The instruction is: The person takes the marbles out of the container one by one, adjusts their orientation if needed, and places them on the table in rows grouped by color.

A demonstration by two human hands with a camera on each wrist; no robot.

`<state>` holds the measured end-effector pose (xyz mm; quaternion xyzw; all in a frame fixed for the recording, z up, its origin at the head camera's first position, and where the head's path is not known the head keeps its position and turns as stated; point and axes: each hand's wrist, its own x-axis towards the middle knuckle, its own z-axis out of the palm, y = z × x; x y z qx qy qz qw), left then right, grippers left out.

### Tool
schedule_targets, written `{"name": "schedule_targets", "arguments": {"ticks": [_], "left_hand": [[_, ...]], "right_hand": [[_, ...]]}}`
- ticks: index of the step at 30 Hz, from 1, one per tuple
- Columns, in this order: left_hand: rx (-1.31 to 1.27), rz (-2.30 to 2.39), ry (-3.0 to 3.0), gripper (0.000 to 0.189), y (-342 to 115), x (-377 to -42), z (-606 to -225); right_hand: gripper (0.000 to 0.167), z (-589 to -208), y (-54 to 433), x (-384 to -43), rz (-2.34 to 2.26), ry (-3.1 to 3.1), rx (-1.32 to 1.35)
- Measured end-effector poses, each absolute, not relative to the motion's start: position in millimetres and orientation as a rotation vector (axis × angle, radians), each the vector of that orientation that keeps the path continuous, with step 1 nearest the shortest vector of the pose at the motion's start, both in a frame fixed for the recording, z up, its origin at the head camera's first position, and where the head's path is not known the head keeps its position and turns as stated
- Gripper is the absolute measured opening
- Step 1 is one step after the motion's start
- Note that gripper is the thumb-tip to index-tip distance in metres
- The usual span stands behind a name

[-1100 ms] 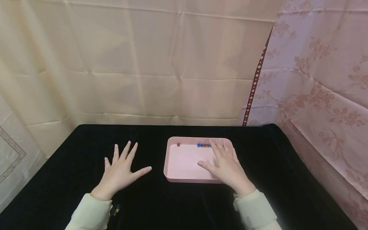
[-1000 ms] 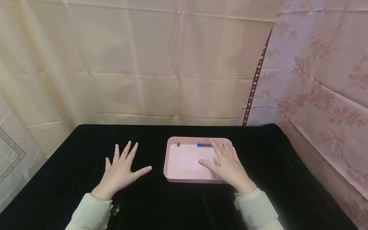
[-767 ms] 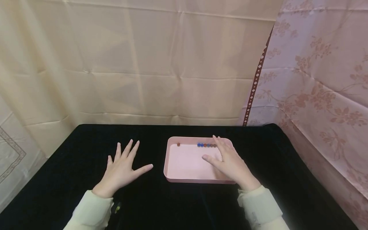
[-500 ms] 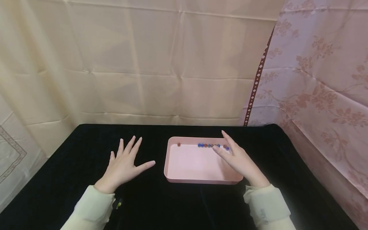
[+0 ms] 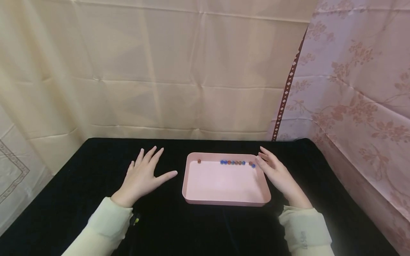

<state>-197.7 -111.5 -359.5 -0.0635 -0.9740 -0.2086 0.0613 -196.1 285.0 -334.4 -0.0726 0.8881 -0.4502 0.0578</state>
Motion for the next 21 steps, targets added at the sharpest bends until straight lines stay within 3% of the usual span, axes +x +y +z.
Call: {"name": "schedule_targets", "arguments": {"ticks": [10, 21], "left_hand": [[-0.22, -0.627, -2.878, 0.087, -99.9, -203.7, -351.0], [-0.327, -0.57, -2.871, 0.079, -84.5, -208.9, -349.3]], "right_hand": [[0.068, -356.3, 302.7, -204.9, -1.468, 2.58, -0.185], [0.075, -386.3, 312.4, -209.0, -1.598, 2.424, -0.061]]}}
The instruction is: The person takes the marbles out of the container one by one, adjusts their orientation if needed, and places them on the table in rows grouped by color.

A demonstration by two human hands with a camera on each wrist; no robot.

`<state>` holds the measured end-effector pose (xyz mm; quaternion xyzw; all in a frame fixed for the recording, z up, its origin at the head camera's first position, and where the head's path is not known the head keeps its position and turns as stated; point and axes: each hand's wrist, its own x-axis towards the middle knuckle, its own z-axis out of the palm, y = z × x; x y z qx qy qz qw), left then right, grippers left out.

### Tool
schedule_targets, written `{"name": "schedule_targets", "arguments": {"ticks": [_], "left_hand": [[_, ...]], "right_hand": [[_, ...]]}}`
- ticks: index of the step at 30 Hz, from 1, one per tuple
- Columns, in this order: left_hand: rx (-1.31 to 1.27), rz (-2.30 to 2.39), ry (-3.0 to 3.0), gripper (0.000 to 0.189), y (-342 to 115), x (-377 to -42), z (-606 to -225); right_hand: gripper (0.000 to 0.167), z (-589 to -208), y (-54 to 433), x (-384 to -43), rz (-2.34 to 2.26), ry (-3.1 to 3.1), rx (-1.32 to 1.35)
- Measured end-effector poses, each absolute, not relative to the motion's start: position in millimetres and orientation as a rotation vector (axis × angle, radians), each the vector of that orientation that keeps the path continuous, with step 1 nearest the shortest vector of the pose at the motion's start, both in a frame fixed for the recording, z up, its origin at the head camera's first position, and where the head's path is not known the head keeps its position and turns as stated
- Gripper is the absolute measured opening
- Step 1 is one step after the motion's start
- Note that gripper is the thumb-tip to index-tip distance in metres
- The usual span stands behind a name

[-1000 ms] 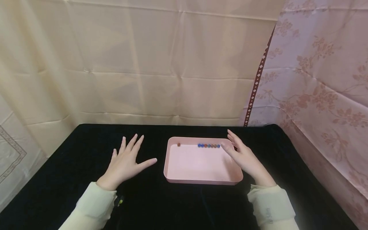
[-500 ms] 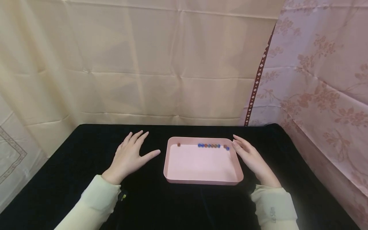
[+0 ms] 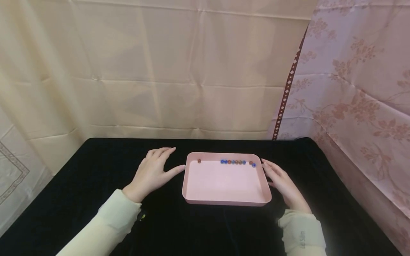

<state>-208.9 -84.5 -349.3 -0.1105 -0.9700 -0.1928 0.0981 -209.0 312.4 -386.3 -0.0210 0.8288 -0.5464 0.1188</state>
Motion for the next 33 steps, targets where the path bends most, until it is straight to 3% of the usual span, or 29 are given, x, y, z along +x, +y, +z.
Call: {"name": "schedule_targets", "arguments": {"ticks": [13, 33], "left_hand": [[-0.453, -0.669, -2.906, 0.076, -62.8, -212.4, -344.3], [-0.506, -0.779, -3.008, 0.071, -42.2, -232.0, -359.4]], "right_hand": [[0.078, -397.9, 316.4, -206.7, -1.572, 2.404, 0.006], [0.081, -405.6, 337.7, -202.5, -1.469, 2.32, -0.205]]}}
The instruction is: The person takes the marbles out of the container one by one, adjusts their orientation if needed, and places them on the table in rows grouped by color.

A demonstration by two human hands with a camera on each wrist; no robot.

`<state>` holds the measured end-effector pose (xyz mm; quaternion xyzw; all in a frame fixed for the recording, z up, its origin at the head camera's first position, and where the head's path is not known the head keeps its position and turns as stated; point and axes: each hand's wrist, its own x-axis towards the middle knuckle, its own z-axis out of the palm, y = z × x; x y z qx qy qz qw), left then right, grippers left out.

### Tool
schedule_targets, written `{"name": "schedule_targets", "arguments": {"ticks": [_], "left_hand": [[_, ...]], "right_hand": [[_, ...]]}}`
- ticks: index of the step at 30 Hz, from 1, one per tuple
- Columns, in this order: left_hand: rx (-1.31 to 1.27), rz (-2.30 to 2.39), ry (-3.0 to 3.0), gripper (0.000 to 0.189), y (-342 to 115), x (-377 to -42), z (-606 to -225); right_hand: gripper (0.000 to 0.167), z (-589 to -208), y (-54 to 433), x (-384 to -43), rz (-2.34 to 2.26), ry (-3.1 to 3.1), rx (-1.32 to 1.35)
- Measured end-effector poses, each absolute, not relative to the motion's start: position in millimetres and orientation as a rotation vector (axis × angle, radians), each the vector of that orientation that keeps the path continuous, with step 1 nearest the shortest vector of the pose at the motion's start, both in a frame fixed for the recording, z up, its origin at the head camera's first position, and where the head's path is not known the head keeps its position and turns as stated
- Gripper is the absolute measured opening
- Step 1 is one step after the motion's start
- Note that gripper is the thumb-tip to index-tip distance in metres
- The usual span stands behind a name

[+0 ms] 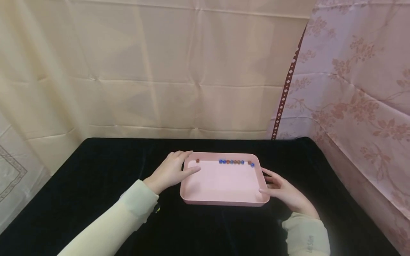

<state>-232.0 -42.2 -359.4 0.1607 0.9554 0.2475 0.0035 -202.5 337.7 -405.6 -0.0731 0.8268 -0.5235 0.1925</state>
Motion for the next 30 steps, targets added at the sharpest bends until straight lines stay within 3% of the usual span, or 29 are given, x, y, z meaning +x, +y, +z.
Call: {"name": "schedule_targets", "arguments": {"ticks": [17, 30], "left_hand": [[0.506, 0.8, 2.924, 0.043, -34.0, -245.5, -372.2], [0.516, 0.72, 2.935, 0.055, -22.5, -254.7, -372.1]], "right_hand": [[0.081, -410.1, 346.8, -199.8, -1.499, 2.261, -0.272], [0.079, -413.5, 347.1, -203.9, -1.454, 2.32, -0.266]]}}
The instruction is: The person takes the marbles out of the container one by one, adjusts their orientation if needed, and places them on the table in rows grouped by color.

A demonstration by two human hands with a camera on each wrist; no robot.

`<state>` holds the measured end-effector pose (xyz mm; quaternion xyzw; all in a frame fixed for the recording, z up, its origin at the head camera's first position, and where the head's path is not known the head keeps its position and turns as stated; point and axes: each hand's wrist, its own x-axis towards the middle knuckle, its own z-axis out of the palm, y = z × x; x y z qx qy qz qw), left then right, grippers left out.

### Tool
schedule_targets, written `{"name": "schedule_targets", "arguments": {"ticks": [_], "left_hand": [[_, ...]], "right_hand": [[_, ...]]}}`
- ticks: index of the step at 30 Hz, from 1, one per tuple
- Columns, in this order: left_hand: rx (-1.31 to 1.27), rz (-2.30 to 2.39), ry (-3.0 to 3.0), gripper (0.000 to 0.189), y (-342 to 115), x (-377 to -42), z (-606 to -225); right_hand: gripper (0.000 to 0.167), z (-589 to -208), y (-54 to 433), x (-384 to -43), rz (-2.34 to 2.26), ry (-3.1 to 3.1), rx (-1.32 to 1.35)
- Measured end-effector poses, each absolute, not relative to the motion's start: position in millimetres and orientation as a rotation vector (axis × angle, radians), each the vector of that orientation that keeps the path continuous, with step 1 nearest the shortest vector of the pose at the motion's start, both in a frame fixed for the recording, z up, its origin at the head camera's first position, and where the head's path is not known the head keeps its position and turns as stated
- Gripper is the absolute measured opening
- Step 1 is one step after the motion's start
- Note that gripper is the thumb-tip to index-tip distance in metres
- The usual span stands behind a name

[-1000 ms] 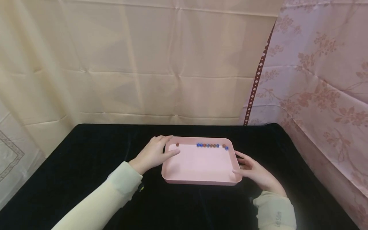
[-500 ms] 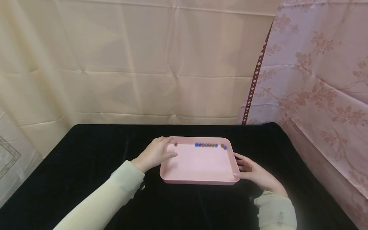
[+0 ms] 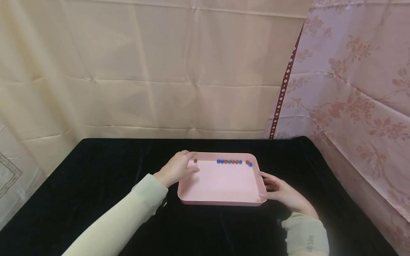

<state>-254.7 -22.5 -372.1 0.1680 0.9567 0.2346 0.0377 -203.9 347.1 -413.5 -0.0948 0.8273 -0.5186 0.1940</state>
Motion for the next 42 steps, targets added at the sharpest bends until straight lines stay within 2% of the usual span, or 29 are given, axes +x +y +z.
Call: {"name": "schedule_targets", "arguments": {"ticks": [5, 25, 34, 42], "left_hand": [[0.486, 0.672, 2.951, 0.057, -17.9, -261.2, -373.5], [0.477, 0.514, 3.18, 0.028, -25.9, -287.0, -397.7], [0.418, 0.591, 3.122, 0.021, -24.6, -297.6, -402.3], [0.411, 0.441, 3.143, 0.016, -18.9, -301.3, -408.0]], "right_hand": [[0.08, -411.9, 345.8, -202.9, -1.452, 2.323, -0.269], [0.083, -410.9, 344.2, -202.0, -1.444, 2.316, -0.242], [0.081, -409.3, 344.3, -201.3, -1.439, 2.319, -0.227], [0.083, -407.5, 343.5, -200.7, -1.448, 2.315, -0.221]]}}
